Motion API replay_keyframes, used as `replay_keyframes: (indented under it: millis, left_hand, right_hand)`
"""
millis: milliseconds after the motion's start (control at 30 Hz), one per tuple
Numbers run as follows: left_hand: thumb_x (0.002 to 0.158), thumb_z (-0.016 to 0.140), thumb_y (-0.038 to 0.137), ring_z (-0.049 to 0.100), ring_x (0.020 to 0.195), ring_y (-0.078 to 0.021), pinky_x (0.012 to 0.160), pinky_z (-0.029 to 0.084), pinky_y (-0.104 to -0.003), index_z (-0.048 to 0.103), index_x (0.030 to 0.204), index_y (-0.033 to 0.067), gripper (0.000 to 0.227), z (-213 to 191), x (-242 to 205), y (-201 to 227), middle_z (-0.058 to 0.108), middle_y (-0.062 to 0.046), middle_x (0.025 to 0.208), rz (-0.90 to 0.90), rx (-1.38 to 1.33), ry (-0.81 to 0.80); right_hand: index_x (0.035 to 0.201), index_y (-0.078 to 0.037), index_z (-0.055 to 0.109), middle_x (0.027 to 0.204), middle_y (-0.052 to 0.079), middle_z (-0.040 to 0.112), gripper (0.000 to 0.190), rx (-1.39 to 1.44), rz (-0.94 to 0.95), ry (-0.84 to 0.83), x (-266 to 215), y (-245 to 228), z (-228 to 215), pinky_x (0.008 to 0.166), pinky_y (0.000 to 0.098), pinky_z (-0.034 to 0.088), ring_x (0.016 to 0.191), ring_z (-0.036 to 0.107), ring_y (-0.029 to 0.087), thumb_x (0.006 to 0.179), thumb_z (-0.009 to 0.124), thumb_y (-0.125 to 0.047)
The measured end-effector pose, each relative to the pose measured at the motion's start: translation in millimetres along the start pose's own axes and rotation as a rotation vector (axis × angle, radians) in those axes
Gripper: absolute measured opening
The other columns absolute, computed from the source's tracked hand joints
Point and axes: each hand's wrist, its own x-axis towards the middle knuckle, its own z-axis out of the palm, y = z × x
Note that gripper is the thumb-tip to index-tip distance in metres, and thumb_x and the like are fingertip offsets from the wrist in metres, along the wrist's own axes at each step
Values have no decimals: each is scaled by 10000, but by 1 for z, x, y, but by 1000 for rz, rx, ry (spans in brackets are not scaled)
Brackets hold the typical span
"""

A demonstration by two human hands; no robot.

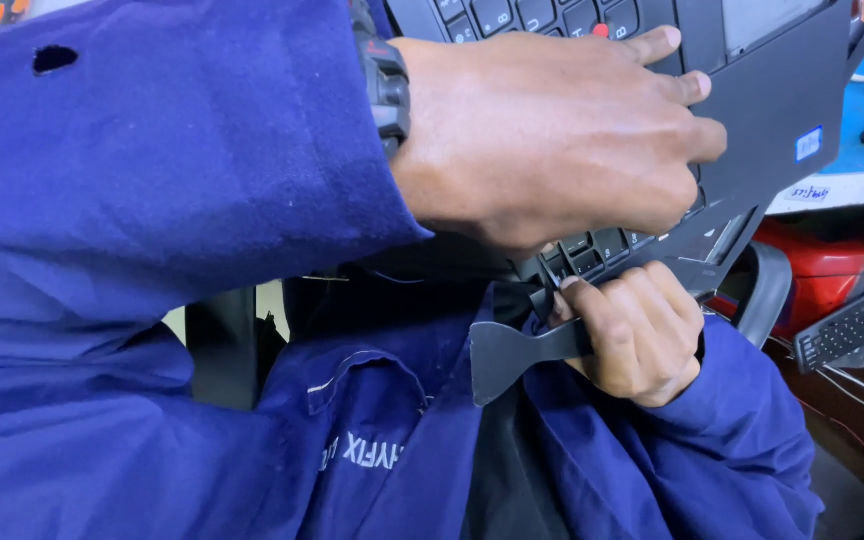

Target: The person uses a plastic pry tool to carefully lift and detach the keyboard from a laptop. They work around the edges and under the keys to release the clips, then lift the keyboard away from the chassis.

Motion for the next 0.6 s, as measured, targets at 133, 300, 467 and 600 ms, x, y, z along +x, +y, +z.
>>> replay_keyframes:
  millis: [133,300,467,600]
  left_hand:
    - [765,784,227,623,1204,-455,1058,436,-680,752,943,139,201,-3,-2,-3,655,-120,1092,24,-15,-8]
    - [707,771,98,617,1132,-456,1003,485,-728,736,937,149,239,-7,-2,-4,613,-109,1008,1,-69,-26]
    - [738,765,21,634,924,-442,774,502,-654,700,990,133,284,-32,-12,-9,598,-121,1014,-30,-83,-59]
    - [654,695,-107,633,862,-249,633,514,-409,662,992,93,395,-38,-44,-24,629,-86,1048,-111,272,249]
  right_hand:
    - [939,79,616,613,111,451,223,14,-8,-17,-4,2,0,510,392,332,487,383,259,1028,553,-115]
    - [961,77,620,642,114,481,222,54,-14,-54,-1,4,-3,531,396,345,511,409,269,1020,555,-128]
    - [1024,137,649,632,111,445,383,122,-83,-93,7,7,-13,517,372,313,507,372,248,1056,514,-221]
    - [1035,134,656,635,113,444,339,137,-69,-95,7,7,-14,519,383,302,509,373,254,1054,523,-177]
